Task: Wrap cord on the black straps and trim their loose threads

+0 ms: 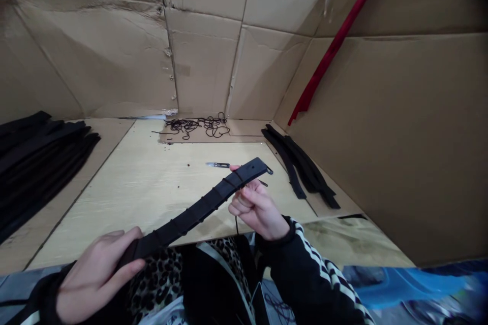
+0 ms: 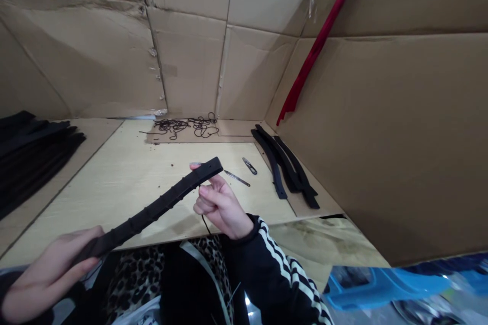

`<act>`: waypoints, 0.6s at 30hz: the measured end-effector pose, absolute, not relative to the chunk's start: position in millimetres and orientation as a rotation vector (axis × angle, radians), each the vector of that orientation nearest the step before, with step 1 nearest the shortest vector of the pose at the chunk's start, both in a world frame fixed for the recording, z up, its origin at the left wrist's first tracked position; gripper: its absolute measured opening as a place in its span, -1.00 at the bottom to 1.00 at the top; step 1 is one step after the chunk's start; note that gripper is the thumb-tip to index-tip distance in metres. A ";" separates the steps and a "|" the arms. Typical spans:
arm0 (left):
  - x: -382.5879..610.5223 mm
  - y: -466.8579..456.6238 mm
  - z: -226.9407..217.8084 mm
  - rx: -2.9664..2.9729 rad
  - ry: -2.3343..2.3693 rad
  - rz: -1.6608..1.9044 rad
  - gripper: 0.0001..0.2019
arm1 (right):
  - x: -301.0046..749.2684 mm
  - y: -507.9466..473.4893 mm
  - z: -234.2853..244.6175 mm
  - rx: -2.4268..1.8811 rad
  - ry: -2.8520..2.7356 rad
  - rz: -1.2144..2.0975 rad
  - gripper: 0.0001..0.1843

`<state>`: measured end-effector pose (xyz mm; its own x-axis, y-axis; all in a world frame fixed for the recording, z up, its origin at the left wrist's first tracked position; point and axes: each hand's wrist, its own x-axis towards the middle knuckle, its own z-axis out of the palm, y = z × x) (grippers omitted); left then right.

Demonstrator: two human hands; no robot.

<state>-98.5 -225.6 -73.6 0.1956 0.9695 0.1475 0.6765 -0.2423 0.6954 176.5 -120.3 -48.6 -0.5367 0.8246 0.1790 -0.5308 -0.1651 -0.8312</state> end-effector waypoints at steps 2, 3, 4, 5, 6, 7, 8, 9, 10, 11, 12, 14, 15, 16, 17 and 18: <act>-98.7 -225.4 -74.5 1.975 1.546 0.793 -0.61 | 174.4 -122.5 -51.0 -0.380 -1.131 1.887 -0.60; -98.4 -225.5 -74.8 1.969 1.554 0.788 -0.62 | 173.4 -124.0 -52.6 -0.384 -1.130 1.914 -0.60; -97.9 -225.5 -74.8 1.967 1.561 0.781 -0.62 | 172.4 -125.9 -54.5 -0.394 -1.123 1.940 -0.61; -97.0 -225.4 -74.6 1.967 1.564 0.774 -0.62 | 171.2 -128.1 -56.7 -0.405 -1.110 1.967 -0.61; -95.9 -225.3 -74.3 1.968 1.567 0.768 -0.61 | 169.8 -130.5 -59.0 -0.416 -1.096 1.994 -0.60; -94.7 -224.9 -73.8 1.969 1.567 0.761 -0.61 | 168.3 -133.0 -61.5 -0.426 -1.083 2.022 -0.60; -93.5 -224.5 -73.3 1.973 1.565 0.754 -0.61 | 166.7 -135.6 -63.9 -0.436 -1.072 2.052 -0.59; -92.4 -224.0 -72.9 1.979 1.560 0.749 -0.61 | 165.0 -138.1 -66.1 -0.441 -1.062 2.076 -0.57; -91.4 -223.5 -72.6 1.986 1.554 0.744 -0.61 | 163.3 -140.5 -68.2 -0.444 -1.053 2.093 -0.55; -90.6 -222.9 -72.6 1.995 1.546 0.739 -0.62 | 161.4 -142.8 -69.9 -0.446 -1.047 2.102 -0.54; -90.0 -222.4 -72.8 2.005 1.539 0.735 -0.62 | 159.4 -145.0 -71.4 -0.450 -1.041 2.104 -0.54; -88.9 -221.2 -74.3 2.033 1.532 0.719 -0.62 | 154.7 -149.4 -73.9 -0.462 -1.035 2.100 -0.58; -88.3 -220.5 -75.4 2.047 1.531 0.705 -0.63 | 152.1 -151.6 -74.9 -0.467 -1.038 2.098 -0.60; -87.6 -219.8 -76.5 2.059 1.532 0.690 -0.63 | 149.4 -153.6 -76.0 -0.472 -1.040 2.097 -0.61; -86.8 -219.0 -77.5 2.067 1.536 0.676 -0.63 | 146.6 -155.5 -77.0 -0.474 -1.038 2.098 -0.62; -85.9 -218.2 -78.4 2.072 1.539 0.666 -0.63 | 144.1 -157.1 -77.9 -0.476 -1.036 2.098 -0.61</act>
